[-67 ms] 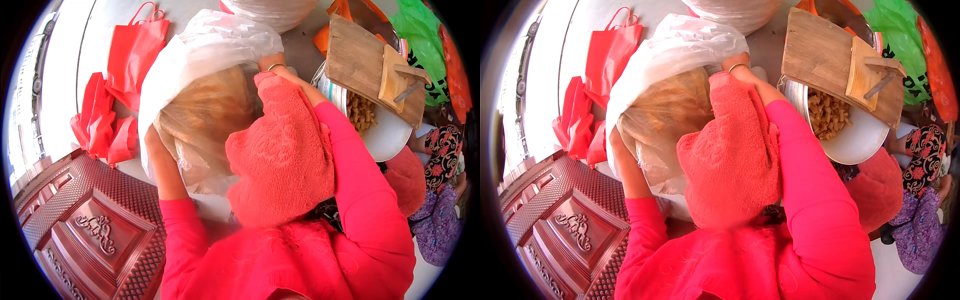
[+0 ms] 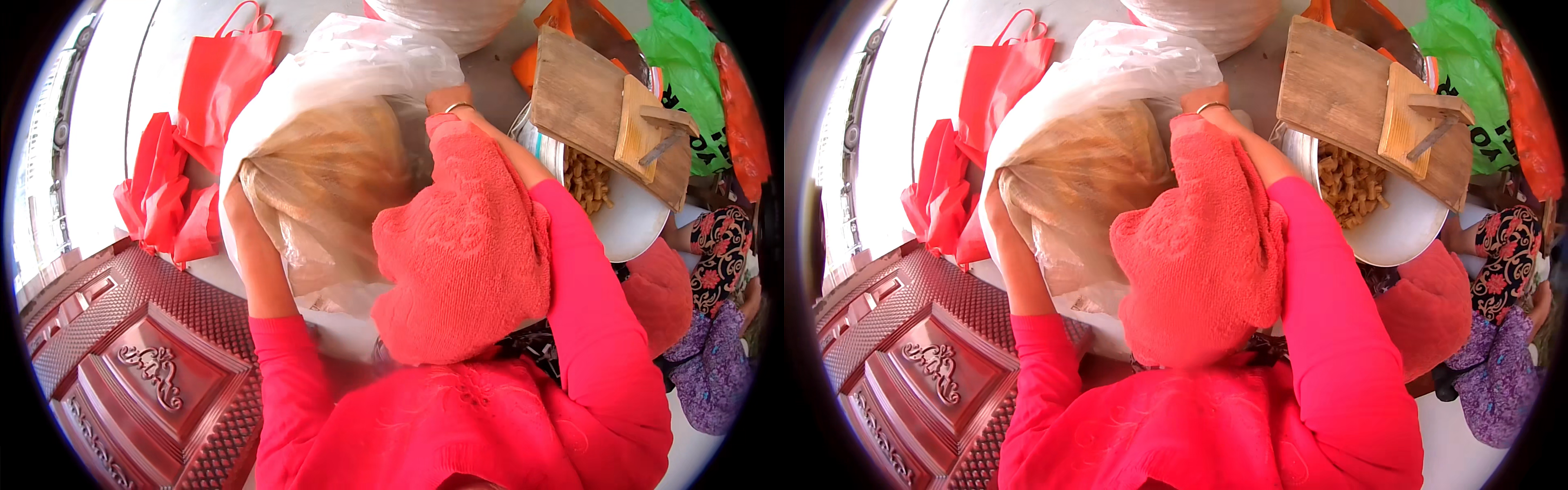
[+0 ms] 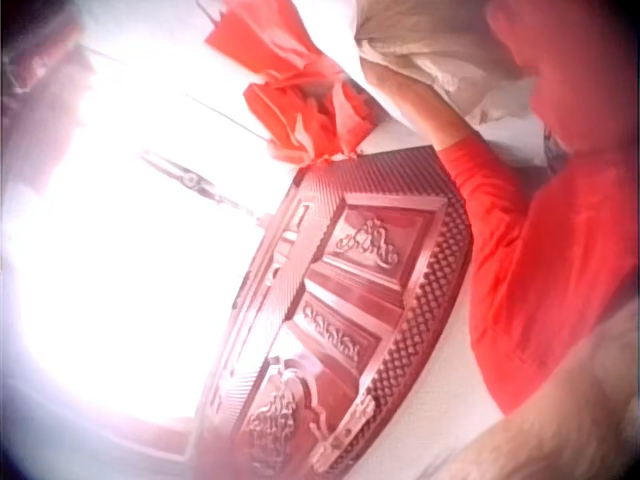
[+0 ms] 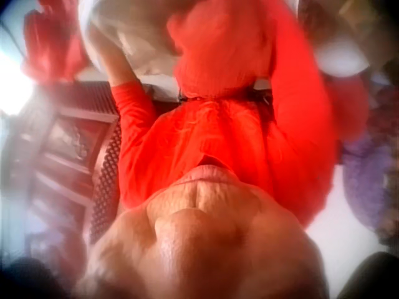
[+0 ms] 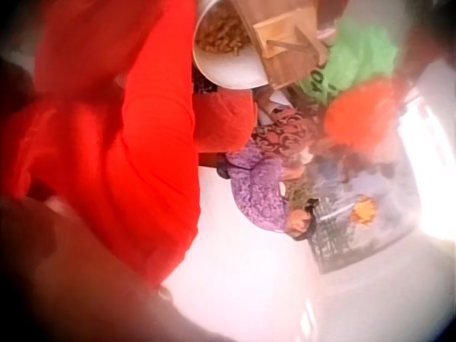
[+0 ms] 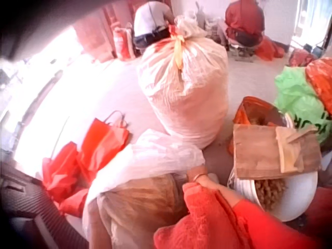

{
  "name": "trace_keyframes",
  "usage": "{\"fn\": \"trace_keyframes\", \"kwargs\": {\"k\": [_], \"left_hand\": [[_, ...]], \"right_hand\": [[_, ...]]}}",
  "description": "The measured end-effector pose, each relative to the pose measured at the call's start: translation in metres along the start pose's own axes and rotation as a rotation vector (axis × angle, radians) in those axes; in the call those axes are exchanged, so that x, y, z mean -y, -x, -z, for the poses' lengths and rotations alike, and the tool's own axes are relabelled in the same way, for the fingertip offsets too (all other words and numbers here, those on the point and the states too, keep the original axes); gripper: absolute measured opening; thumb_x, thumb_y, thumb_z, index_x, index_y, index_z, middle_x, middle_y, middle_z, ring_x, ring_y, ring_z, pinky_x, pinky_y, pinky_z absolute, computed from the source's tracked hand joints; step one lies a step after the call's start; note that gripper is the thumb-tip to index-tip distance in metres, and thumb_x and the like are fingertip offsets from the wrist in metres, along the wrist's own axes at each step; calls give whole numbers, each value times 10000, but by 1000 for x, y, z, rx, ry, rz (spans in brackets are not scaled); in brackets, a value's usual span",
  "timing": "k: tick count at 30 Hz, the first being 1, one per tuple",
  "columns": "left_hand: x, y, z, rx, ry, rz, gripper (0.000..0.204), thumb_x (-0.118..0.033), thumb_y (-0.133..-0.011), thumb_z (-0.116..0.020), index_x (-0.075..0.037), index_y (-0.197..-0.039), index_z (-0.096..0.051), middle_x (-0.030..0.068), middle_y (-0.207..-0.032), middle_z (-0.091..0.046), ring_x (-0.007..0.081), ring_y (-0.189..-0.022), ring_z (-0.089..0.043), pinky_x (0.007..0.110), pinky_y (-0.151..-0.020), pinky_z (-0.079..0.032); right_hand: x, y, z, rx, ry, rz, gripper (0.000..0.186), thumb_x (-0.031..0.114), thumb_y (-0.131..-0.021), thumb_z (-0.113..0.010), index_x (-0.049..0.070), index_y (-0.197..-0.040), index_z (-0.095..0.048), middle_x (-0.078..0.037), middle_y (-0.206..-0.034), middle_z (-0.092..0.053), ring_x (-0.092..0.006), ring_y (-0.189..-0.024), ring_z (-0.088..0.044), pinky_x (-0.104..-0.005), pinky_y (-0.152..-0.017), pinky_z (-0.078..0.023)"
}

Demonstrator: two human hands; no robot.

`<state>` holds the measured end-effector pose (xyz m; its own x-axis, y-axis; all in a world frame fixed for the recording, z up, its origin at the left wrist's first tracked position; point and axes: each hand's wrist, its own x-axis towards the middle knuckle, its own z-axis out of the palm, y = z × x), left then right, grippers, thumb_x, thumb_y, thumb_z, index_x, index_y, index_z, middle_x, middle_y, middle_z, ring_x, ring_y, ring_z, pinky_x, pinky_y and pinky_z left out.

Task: The person takes sheets of dried bean curd skin from a large plastic bag and folds them by hand into small rectangular bundles, then places the finished pieces into a white bucket.

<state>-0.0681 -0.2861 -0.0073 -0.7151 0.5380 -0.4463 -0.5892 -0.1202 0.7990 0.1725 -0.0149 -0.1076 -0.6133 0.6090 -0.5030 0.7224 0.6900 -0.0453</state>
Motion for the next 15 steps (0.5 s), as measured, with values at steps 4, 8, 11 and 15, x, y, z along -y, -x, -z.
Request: {"fn": "trace_keyframes", "kwargs": {"k": [4,8,11,15], "left_hand": [[-44,-46,-9,36,-84,-99,299,-149,-848,-588,51,-1063,-645,106,-1013,-664,206,-919,-612,313,-835,-482],[-67,-77,-4,-10,-170,-259,291,-146,-844,-597,53,-1050,-650,103,-1007,-665,204,-910,-612,311,-832,-481],[-16,-34,-82,-109,-314,-741,141,-79,-816,-609,30,-893,-656,46,-847,-650,150,-799,-583,279,-730,-465],[82,18,-161,-151,-796,-677,324,-151,-810,-552,48,-1064,-585,235,-995,-625,368,-941,-581,408,-863,-442]], "right_hand": [[-15,73,84,-203,-146,-13,255,170,-838,-553,205,-1036,-708,-58,-1067,-685,-272,-1016,-638,-426,-798,-490],[-20,150,113,-663,-282,187,178,119,-859,-557,134,-972,-693,-68,-963,-694,-204,-917,-656,-336,-790,-504],[-43,164,81,-391,-698,112,151,84,-838,-625,115,-969,-693,-27,-887,-678,-118,-856,-644,-274,-768,-499],[-43,223,79,-264,-1832,237,284,223,-910,-636,70,-1149,-638,-62,-1091,-655,-145,-881,-610,-306,-778,-512]]}}
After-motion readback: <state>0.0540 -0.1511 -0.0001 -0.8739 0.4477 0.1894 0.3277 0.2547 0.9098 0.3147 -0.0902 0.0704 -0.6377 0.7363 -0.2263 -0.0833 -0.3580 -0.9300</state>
